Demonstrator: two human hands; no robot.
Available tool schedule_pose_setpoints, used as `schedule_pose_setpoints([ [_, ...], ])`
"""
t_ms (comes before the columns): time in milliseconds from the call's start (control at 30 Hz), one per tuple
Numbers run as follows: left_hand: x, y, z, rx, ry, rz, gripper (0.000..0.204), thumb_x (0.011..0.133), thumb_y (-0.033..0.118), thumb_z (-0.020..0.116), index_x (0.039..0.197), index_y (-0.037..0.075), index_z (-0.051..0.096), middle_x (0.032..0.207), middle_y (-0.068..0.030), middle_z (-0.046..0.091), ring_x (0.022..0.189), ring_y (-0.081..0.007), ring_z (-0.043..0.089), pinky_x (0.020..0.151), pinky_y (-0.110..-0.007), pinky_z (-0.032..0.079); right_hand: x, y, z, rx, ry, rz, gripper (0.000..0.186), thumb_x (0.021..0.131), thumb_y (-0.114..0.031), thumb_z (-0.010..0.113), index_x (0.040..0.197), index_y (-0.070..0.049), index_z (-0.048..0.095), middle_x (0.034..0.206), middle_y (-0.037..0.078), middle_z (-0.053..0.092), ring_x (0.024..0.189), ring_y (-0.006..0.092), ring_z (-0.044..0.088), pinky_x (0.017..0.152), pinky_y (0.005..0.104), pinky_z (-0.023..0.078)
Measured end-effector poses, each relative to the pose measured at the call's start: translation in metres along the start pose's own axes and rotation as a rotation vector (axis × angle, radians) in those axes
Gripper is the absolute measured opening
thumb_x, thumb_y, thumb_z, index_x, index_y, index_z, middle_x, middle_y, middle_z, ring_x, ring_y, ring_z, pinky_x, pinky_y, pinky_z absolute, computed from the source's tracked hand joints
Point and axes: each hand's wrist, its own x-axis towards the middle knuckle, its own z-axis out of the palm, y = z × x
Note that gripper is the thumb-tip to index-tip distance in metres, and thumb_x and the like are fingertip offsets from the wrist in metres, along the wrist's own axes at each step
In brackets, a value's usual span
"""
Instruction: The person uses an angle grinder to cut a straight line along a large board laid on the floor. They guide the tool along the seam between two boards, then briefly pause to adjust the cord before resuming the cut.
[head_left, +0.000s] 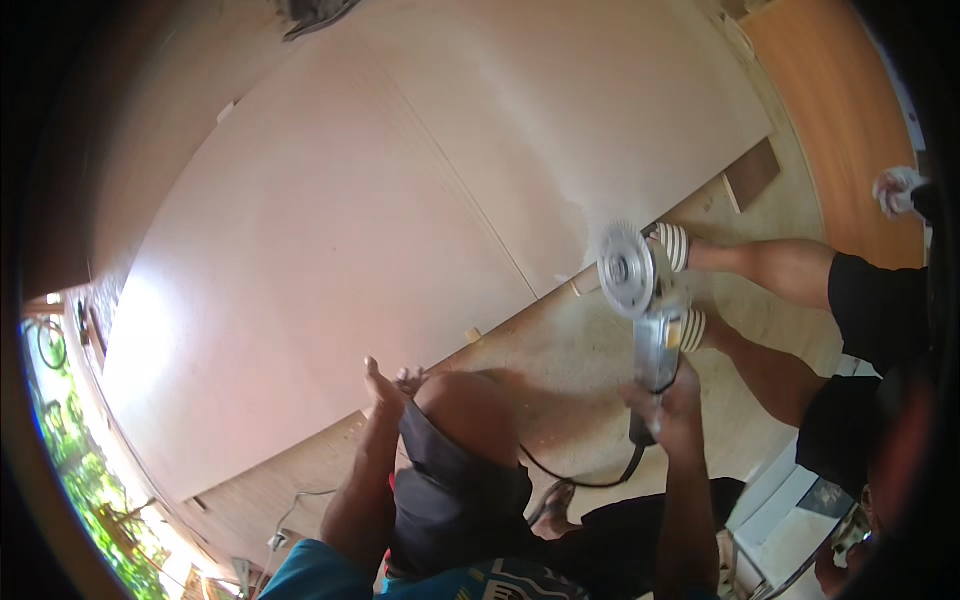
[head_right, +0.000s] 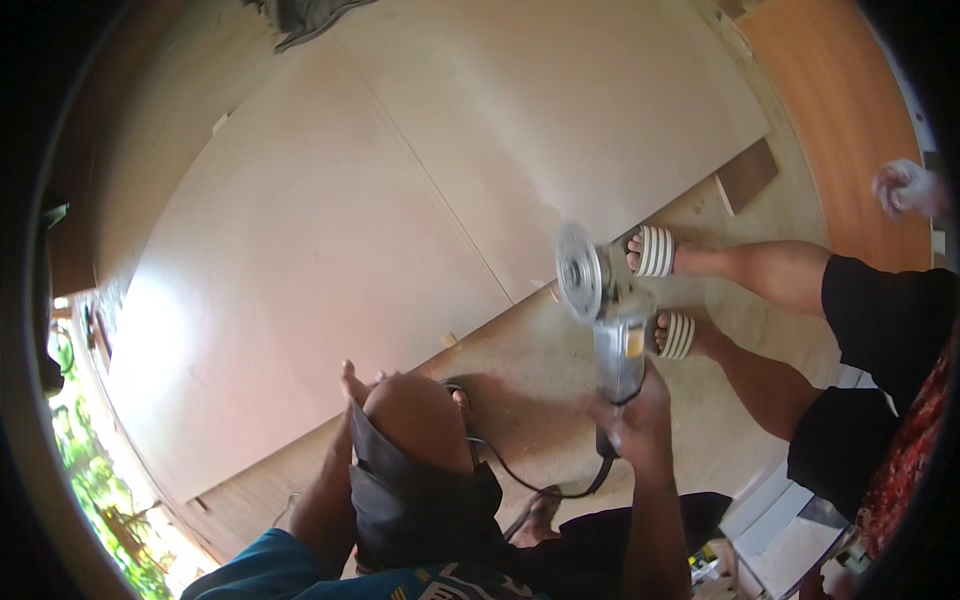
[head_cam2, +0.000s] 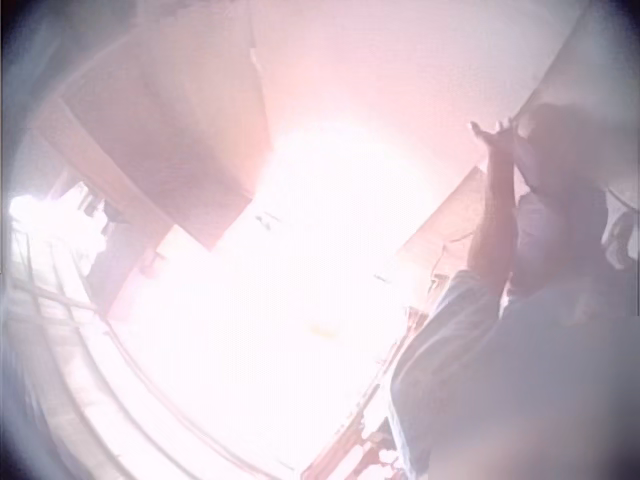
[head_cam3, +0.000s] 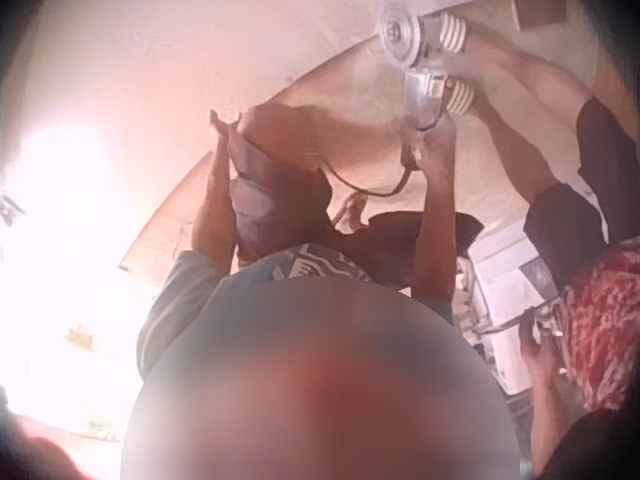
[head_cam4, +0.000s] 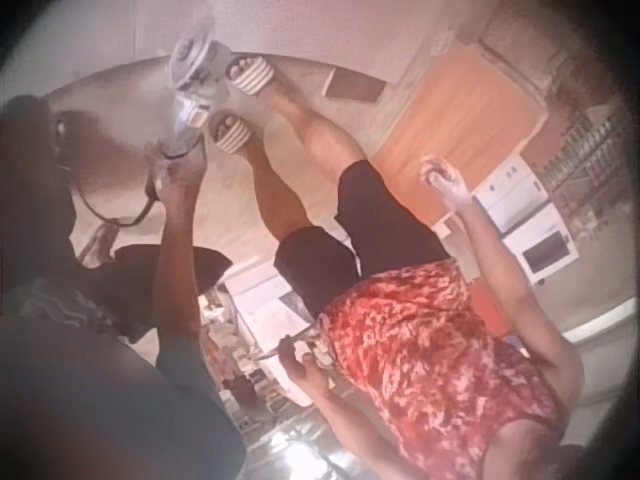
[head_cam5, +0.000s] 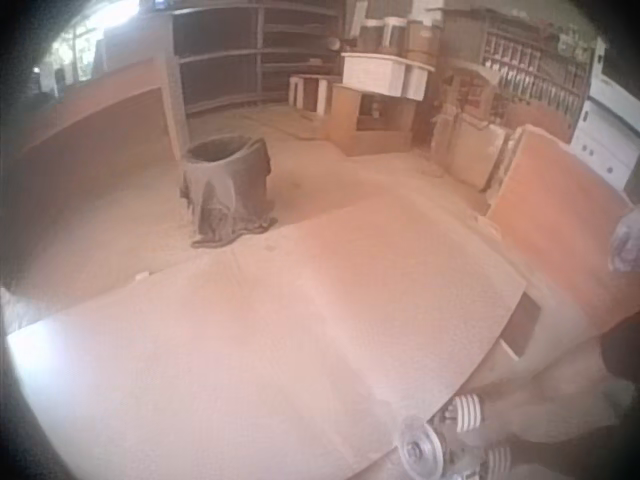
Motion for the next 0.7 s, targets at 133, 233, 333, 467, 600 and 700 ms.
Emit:
schedule_pose_setpoints([
  [133, 0.021, -0.062, -0.031, -0.043, -0.272, 0.001, 0.128, 0.093, 0.088, 0.048, 0.170, -0.004, 0.004, 0.170, -0.0265, 0.026, 0.152, -0.0444, 0.040, 0.125, -0.062, 0.035, -0.036, 0.080, -0.006, -0.188, -0.056, 0.044, 0.044, 0.077, -0.007, 0.088, 0.112, -0.001, 0.062, 0.091, 0.003, 0.068, 0.078, 0.0137, 0.065, 0.075, 0.0327, 0.056],
  [233, 0.014, -0.082, -0.014, -0.143, -0.410, 0.179, 0.128, 0.093, 0.087, 0.050, 0.171, -0.001, 0.001, 0.177, -0.0225, 0.015, 0.163, -0.0397, 0.023, 0.129, -0.063, 0.026, -0.050, 0.138, -0.007, -0.135, -0.085, 0.001, 0.045, 0.077, -0.009, 0.089, 0.113, -0.001, 0.062, 0.091, 0.003, 0.069, 0.079, 0.0143, 0.066, 0.075, 0.0332, 0.057],
  [333, 0.009, -0.098, -0.001, -0.197, -0.470, 0.289, 0.127, 0.093, 0.083, 0.055, 0.171, 0.001, -0.002, 0.178, -0.0223, 0.010, 0.166, -0.0384, 0.016, 0.131, -0.064, 0.021, -0.072, 0.183, -0.015, -0.063, -0.075, 0.051, 0.048, 0.076, -0.015, 0.090, 0.113, -0.001, 0.062, 0.090, 0.004, 0.069, 0.079, 0.0157, 0.067, 0.076, 0.0344, 0.057],
  [467, 0.013, -0.114, 0.012, -0.321, -0.526, 0.378, 0.124, 0.092, 0.076, 0.064, 0.172, 0.004, 0.003, 0.179, -0.0213, 0.009, 0.166, -0.0395, 0.012, 0.131, -0.064, 0.023, -0.100, 0.223, -0.021, -0.032, -0.060, 0.081, 0.053, 0.074, -0.020, 0.091, 0.113, 0.001, 0.063, 0.091, 0.008, 0.070, 0.080, 0.0183, 0.068, 0.076, 0.0364, 0.058],
  [600, 0.014, -0.114, 0.019, -0.348, -0.642, 0.343, 0.117, 0.092, 0.071, 0.066, 0.170, 0.004, 0.011, 0.177, -0.0212, 0.013, 0.165, -0.0395, 0.013, 0.130, -0.063, 0.027, -0.114, 0.245, -0.026, -0.006, -0.034, 0.115, 0.055, 0.072, -0.021, 0.092, 0.114, 0.002, 0.063, 0.091, 0.010, 0.070, 0.079, 0.0201, 0.069, 0.075, 0.0381, 0.058],
  [700, 0.013, -0.111, 0.024, -0.349, -0.597, 0.352, 0.111, 0.093, 0.068, 0.067, 0.168, 0.004, 0.016, 0.175, -0.0210, 0.017, 0.163, -0.0393, 0.019, 0.129, -0.063, 0.030, -0.120, 0.252, -0.030, -0.036, 0.000, 0.084, 0.056, 0.071, -0.020, 0.093, 0.113, 0.003, 0.063, 0.091, 0.010, 0.071, 0.079, 0.0203, 0.070, 0.075, 0.0384, 0.058],
])
